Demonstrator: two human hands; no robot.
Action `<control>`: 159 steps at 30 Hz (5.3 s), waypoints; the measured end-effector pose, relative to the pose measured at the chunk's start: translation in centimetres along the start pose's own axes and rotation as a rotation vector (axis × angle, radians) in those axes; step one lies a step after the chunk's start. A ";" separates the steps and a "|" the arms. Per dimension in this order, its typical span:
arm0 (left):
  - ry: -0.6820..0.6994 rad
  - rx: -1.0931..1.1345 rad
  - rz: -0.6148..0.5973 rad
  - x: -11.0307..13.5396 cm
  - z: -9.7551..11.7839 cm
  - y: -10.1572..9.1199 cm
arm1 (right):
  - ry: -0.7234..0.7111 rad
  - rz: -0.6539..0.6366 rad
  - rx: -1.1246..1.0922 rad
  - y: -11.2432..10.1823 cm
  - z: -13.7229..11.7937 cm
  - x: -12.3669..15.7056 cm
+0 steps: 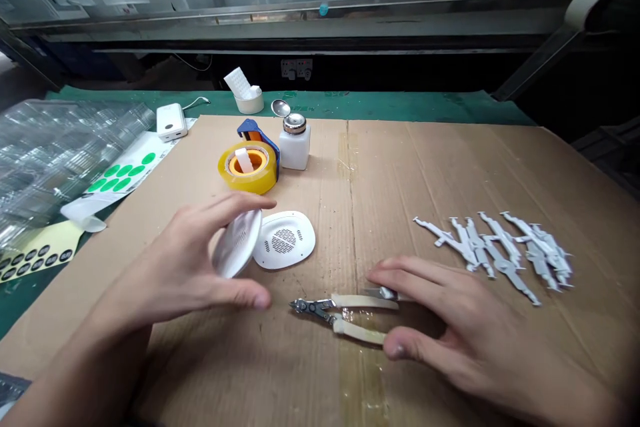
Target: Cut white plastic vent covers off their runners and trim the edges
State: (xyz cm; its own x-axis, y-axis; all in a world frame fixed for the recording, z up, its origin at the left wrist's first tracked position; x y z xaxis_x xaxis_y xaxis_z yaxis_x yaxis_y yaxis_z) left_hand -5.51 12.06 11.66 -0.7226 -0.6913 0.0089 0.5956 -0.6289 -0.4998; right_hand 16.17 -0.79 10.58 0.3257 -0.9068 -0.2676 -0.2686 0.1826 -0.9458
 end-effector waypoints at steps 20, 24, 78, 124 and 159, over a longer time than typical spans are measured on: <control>-0.849 1.817 -0.863 5.6 -0.4 17.5 | -0.134 -0.012 -0.147 1.3 -2.5 0.8; -0.873 1.804 -0.835 5.8 -0.8 17.7 | -0.141 -0.035 -0.150 1.7 -2.5 0.8; -0.833 1.580 -0.994 6.1 -2.3 18.8 | -0.153 -0.054 -0.176 2.0 -3.3 0.4; -0.843 1.810 -1.157 5.7 -2.6 20.4 | 0.120 0.041 -0.186 2.6 -1.9 0.4; -0.930 2.031 -1.120 5.4 -1.1 18.6 | 0.094 0.404 0.245 -0.6 -0.2 0.6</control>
State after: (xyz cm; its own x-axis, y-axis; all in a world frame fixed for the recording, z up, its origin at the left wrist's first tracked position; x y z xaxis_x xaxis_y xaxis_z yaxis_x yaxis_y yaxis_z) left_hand 1.28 -3.01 1.44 -0.9174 0.3964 0.0352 0.1477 0.2570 0.9551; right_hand 16.33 -1.56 10.99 0.1530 -0.7734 -0.6152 -0.1317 0.6010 -0.7883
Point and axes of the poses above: each hand's wrist, its own x-axis away from the middle knuckle, its own y-axis out of the palm, z = x × y, the point moved 7 cm from there along -x, towards the middle knuckle, and after that the axes turned 13 degrees about x, right-handed, at the moved point
